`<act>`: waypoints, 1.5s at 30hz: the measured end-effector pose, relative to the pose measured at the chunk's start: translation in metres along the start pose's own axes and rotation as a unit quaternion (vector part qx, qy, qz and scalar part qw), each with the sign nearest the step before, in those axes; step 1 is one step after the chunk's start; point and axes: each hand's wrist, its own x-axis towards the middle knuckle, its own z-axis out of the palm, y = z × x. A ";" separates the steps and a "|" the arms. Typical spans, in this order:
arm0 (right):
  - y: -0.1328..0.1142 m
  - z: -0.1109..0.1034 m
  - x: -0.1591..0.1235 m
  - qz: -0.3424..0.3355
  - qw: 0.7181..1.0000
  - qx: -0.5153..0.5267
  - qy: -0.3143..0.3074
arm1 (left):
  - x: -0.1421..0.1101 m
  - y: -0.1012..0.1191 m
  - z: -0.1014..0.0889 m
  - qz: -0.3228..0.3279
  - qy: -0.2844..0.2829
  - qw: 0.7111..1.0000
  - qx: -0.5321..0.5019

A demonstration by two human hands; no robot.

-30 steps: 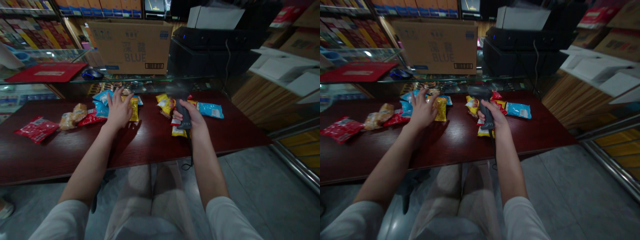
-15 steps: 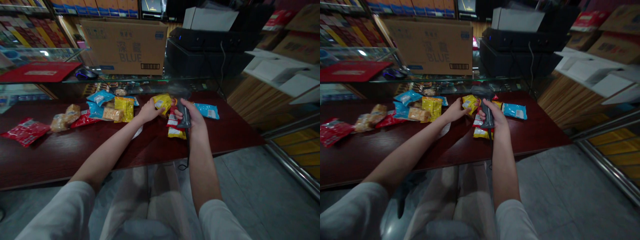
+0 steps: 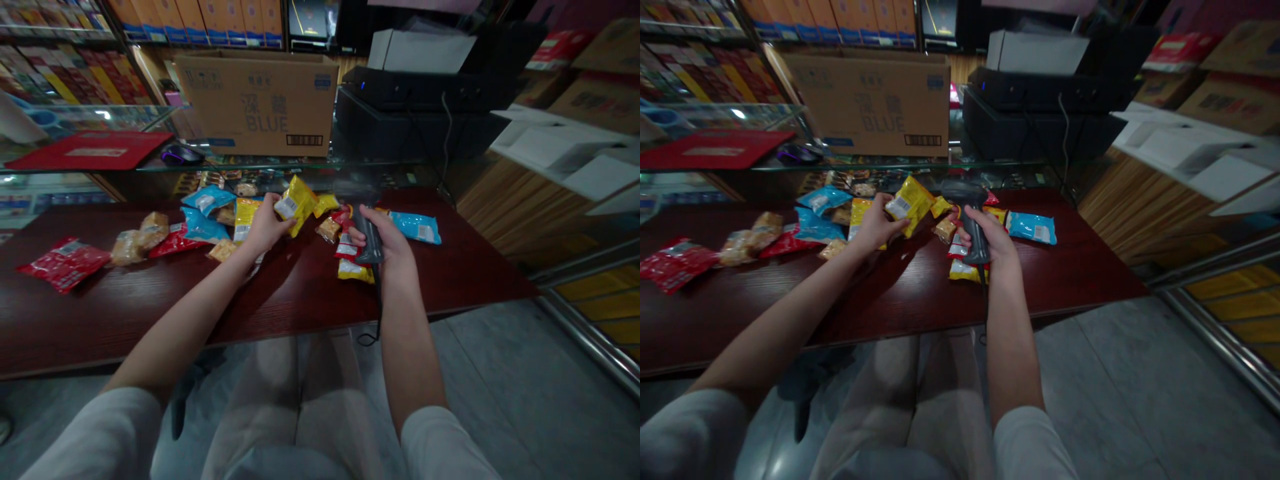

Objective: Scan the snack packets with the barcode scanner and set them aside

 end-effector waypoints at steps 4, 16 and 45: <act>0.006 0.014 -0.002 0.026 0.998 -0.002 -0.065 | -0.022 -0.018 -0.030 0.024 0.027 0.999 0.038; 0.020 0.028 0.000 0.080 0.988 -0.009 -0.132 | -0.027 -0.043 -0.028 0.059 0.036 0.997 0.045; -0.020 -0.037 -0.017 -0.044 0.993 -0.074 0.086 | -0.037 -0.032 -0.057 0.120 0.034 0.955 0.269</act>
